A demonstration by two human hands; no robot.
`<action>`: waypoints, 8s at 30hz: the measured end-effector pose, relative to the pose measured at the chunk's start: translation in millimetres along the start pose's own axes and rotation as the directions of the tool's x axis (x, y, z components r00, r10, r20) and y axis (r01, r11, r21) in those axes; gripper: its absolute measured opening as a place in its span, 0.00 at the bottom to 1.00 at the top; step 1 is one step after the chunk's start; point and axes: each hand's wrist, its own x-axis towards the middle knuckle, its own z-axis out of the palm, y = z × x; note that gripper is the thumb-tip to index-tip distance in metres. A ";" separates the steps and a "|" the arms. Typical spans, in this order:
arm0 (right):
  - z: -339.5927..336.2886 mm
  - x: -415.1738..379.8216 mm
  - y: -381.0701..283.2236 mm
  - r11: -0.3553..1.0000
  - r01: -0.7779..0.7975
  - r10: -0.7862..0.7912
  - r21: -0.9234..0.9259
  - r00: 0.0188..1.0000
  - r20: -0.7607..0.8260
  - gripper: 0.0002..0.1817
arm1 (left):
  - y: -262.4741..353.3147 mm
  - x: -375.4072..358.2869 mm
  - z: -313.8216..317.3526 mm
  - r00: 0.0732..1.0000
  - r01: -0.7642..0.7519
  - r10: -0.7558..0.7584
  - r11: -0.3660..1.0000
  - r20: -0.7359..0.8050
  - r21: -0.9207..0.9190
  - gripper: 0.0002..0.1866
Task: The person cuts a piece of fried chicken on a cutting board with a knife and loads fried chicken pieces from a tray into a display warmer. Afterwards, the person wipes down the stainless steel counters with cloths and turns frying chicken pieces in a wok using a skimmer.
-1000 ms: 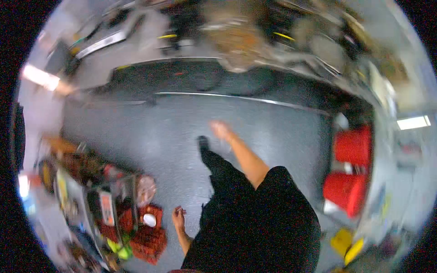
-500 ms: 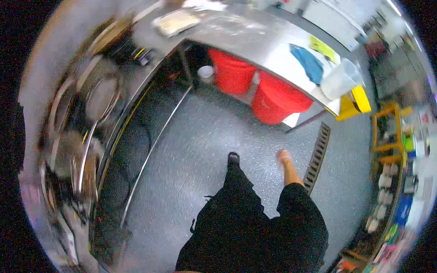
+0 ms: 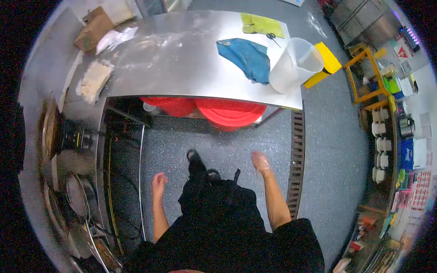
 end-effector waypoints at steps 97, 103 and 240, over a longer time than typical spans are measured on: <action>279.6 -333.0 -799.5 0.583 -0.535 -0.345 0.612 0.519 0.782 0.15 | -134.7 -669.8 -699.7 0.318 -0.122 -0.410 0.876 -0.855 -0.466 0.11; 252.5 -403.1 -840.6 0.485 -0.567 -0.408 0.666 0.527 0.746 0.17 | -53.1 -777.0 -746.4 0.323 -0.238 -0.328 0.880 -0.888 -0.411 0.15; 415.1 -429.3 -1189.5 0.306 0.795 -0.915 -0.524 0.398 0.068 0.29 | -165.4 -1036.1 -481.8 -0.726 0.460 -0.091 0.672 -0.682 -0.580 0.18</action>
